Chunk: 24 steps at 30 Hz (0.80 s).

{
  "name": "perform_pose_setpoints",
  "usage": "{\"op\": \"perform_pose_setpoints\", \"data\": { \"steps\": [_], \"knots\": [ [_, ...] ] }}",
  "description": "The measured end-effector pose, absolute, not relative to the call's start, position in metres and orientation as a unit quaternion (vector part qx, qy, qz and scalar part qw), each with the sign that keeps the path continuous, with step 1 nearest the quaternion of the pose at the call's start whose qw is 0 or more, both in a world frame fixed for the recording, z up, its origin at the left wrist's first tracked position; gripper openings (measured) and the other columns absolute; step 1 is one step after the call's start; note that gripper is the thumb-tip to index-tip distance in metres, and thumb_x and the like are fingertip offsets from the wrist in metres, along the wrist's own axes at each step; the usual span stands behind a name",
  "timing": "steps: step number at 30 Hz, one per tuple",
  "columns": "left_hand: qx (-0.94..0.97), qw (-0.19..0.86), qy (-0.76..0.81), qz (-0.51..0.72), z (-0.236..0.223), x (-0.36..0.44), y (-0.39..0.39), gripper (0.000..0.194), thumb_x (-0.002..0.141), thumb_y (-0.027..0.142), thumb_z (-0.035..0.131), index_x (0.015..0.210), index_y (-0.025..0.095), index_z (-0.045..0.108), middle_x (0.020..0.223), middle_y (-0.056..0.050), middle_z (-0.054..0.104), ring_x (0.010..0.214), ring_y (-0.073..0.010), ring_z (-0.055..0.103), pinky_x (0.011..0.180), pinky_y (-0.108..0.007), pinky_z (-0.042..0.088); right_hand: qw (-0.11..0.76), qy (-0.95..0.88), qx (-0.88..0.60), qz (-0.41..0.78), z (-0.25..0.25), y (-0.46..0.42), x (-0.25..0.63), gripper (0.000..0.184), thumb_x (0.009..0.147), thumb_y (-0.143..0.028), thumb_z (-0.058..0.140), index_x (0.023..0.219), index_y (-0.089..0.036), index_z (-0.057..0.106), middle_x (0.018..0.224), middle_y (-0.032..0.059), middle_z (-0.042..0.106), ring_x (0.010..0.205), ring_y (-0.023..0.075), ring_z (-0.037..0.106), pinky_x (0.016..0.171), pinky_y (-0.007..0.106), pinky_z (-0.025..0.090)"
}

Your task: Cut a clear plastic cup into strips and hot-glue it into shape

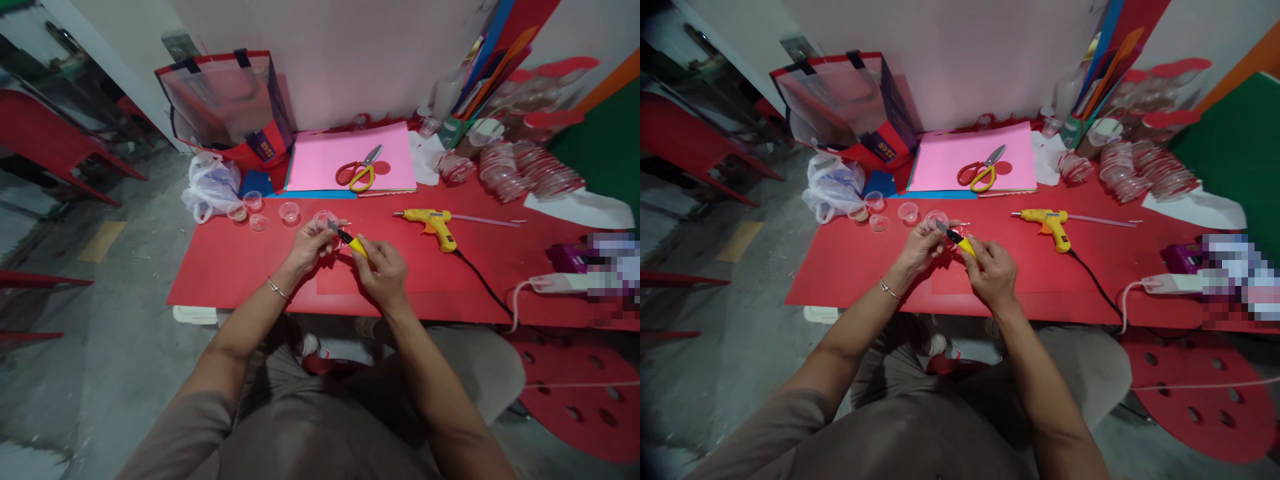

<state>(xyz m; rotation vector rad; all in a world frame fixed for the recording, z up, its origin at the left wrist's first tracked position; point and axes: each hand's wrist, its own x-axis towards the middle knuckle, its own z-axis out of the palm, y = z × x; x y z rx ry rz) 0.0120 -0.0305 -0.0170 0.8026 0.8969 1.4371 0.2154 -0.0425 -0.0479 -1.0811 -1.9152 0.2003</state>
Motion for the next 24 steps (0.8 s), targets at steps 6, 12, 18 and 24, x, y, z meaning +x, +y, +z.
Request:
{"op": "perform_pose_setpoints", "data": {
  "steps": [6, 12, 18, 24],
  "knots": [
    [0.341, 0.601, 0.381, 0.614, -0.014, 0.014, -0.031, 0.055, 0.067, 0.048, 0.097, 0.074, 0.016, 0.054, 0.110, -0.012, 0.082, 0.042, 0.0000, 0.048, 0.036, -0.017, 0.028, 0.457, -0.778, -0.427, 0.065, -0.048, -0.041, 0.215, 0.037, 0.103, -0.038, 0.063, 0.136, -0.024, 0.074, 0.093, 0.0069, 0.072, 0.081, 0.0169, 0.064, 0.073, 0.029, 0.049],
    [0.340, 0.612, 0.384, 0.602, -0.016, 0.013, -0.031, 0.055, 0.069, 0.054, 0.095, 0.077, 0.017, 0.055, 0.088, -0.006, 0.080, 0.042, -0.0030, 0.052, 0.035, -0.017, 0.027, 0.486, -0.767, -0.417, 0.040, -0.047, -0.042, 0.215, 0.037, 0.104, -0.033, 0.063, 0.139, -0.023, 0.072, 0.096, 0.0077, 0.073, 0.085, 0.0176, 0.065, 0.076, 0.029, 0.049],
    [0.326, 0.641, 0.393, 0.572, -0.005, 0.012, -0.037, 0.044, 0.072, 0.046, 0.093, 0.089, 0.017, 0.064, 0.095, -0.006, 0.077, 0.073, -0.0151, 0.076, 0.047, -0.019, 0.049, 0.482, -0.751, -0.452, -0.004, -0.050, -0.040, 0.217, 0.041, 0.100, -0.036, 0.068, 0.140, -0.027, 0.070, 0.098, 0.0073, 0.073, 0.086, 0.0184, 0.064, 0.079, 0.032, 0.049],
    [0.304, 0.648, 0.370, 0.592, -0.007, 0.008, -0.036, 0.032, 0.068, 0.027, 0.083, 0.077, 0.018, 0.054, 0.078, -0.001, 0.070, 0.070, -0.0171, 0.076, 0.045, -0.019, 0.049, 0.473, -0.761, -0.442, -0.033, -0.050, -0.040, 0.217, 0.041, 0.099, -0.036, 0.071, 0.139, -0.025, 0.071, 0.098, 0.0072, 0.073, 0.086, 0.0181, 0.063, 0.078, 0.030, 0.047]
  ]
}}
